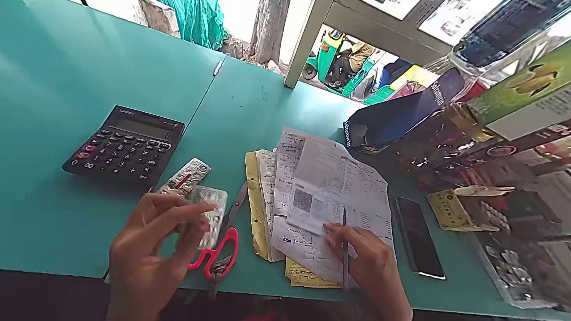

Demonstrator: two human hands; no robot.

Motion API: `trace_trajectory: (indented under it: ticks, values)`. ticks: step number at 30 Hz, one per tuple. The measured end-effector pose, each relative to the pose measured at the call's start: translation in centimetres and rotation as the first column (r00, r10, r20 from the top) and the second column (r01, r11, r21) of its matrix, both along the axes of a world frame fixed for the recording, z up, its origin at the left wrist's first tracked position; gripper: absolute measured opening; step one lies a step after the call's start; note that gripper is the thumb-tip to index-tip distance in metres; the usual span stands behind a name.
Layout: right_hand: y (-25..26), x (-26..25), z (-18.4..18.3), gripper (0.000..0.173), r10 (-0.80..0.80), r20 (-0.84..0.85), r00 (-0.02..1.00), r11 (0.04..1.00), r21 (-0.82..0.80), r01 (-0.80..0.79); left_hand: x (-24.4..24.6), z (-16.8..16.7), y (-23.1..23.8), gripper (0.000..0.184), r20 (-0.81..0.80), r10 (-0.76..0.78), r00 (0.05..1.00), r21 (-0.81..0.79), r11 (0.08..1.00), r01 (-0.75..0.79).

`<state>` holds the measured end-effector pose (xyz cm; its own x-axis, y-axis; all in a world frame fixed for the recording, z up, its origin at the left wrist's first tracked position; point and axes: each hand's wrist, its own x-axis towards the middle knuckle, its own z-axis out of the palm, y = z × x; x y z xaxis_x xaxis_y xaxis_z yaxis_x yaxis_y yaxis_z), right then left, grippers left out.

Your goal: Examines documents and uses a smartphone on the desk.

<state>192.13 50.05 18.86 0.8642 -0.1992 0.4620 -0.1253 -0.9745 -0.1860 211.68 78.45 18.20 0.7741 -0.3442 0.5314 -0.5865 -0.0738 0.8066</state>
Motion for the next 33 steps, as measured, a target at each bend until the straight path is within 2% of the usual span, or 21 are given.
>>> trace_trajectory:
  ticks: [2, 5, 7, 10, 15, 18, 20, 23, 25, 26, 28, 29, 31, 33]
  values:
    - [0.5, -1.6, 0.6, 0.025, 0.085, -0.034, 0.996, 0.993, 0.083, -0.082, -1.6, 0.4, -0.6, 0.023, -0.097, -0.151, 0.984, -0.091, 0.986, 0.142]
    - [1.2, -4.2, 2.1, 0.027, 0.182, -0.080, 0.980, 0.946, 0.288, -0.152, -3.2, -0.2, -2.5, 0.024, -0.100, -0.303, 0.948, -0.156, 0.946, 0.286]
    - [1.6, -5.1, 2.5, 0.027, 0.170, -0.072, 0.983, 0.928, 0.348, -0.135, -3.9, -0.7, -3.8, 0.026, -0.067, -0.265, 0.962, -0.132, 0.958, 0.255]
    - [2.1, -4.8, 2.0, 0.030, 0.157, -0.061, 0.986, 0.943, 0.305, -0.131, -4.5, -0.9, -4.8, 0.032, 0.031, -0.140, 0.990, 0.027, 0.990, 0.139]
    - [3.1, -2.7, 0.1, 0.040, 0.203, -0.058, 0.977, 0.946, 0.270, -0.181, -4.8, -0.7, -5.8, 0.046, 0.069, -0.215, 0.974, 0.255, 0.948, 0.191]
    - [3.7, -2.4, -1.3, 0.040, 0.189, -0.067, 0.980, 0.952, 0.256, -0.166, -4.9, -1.1, -6.4, 0.045, 0.159, -0.143, 0.977, 0.416, 0.907, 0.065]
    - [4.1, -2.7, -1.8, 0.038, 0.170, -0.072, 0.983, 0.952, 0.271, -0.145, -4.9, -1.3, -6.5, 0.042, 0.199, -0.094, 0.976, 0.463, 0.886, -0.010]
    - [4.5, -3.3, -2.2, 0.039, 0.156, -0.065, 0.986, 0.950, 0.283, -0.131, -4.9, -1.3, -6.2, 0.033, 0.265, -0.092, 0.960, 0.429, 0.903, -0.031]
    - [4.5, -3.6, -2.3, 0.040, 0.153, -0.072, 0.986, 0.953, 0.276, -0.127, -4.8, -1.3, -5.7, 0.026, 0.343, -0.222, 0.913, 0.374, 0.924, 0.084]
    - [4.4, -3.6, -2.4, 0.040, 0.158, -0.069, 0.985, 0.953, 0.273, -0.133, -4.8, -1.3, -5.7, 0.024, 0.403, -0.321, 0.857, 0.371, 0.913, 0.168]
    - [4.4, -3.7, -2.5, 0.039, 0.171, -0.061, 0.983, 0.951, 0.272, -0.148, -4.6, -1.1, -5.7, 0.024, 0.460, -0.538, 0.706, 0.462, 0.824, 0.327]
    - [4.5, -3.8, -2.6, 0.039, 0.171, -0.059, 0.984, 0.953, 0.264, -0.149, -4.4, -1.1, -5.7, 0.023, 0.466, -0.608, 0.643, 0.518, 0.776, 0.359]
    - [4.7, -3.8, -2.8, 0.038, 0.166, -0.051, 0.985, 0.960, 0.235, -0.150, -4.3, -1.2, -5.9, 0.026, 0.457, -0.667, 0.588, 0.586, 0.723, 0.364]
    - [4.9, -3.9, -2.9, 0.037, 0.160, -0.045, 0.986, 0.966, 0.212, -0.147, -4.3, -1.4, -5.9, 0.029, 0.448, -0.678, 0.583, 0.609, 0.709, 0.356]
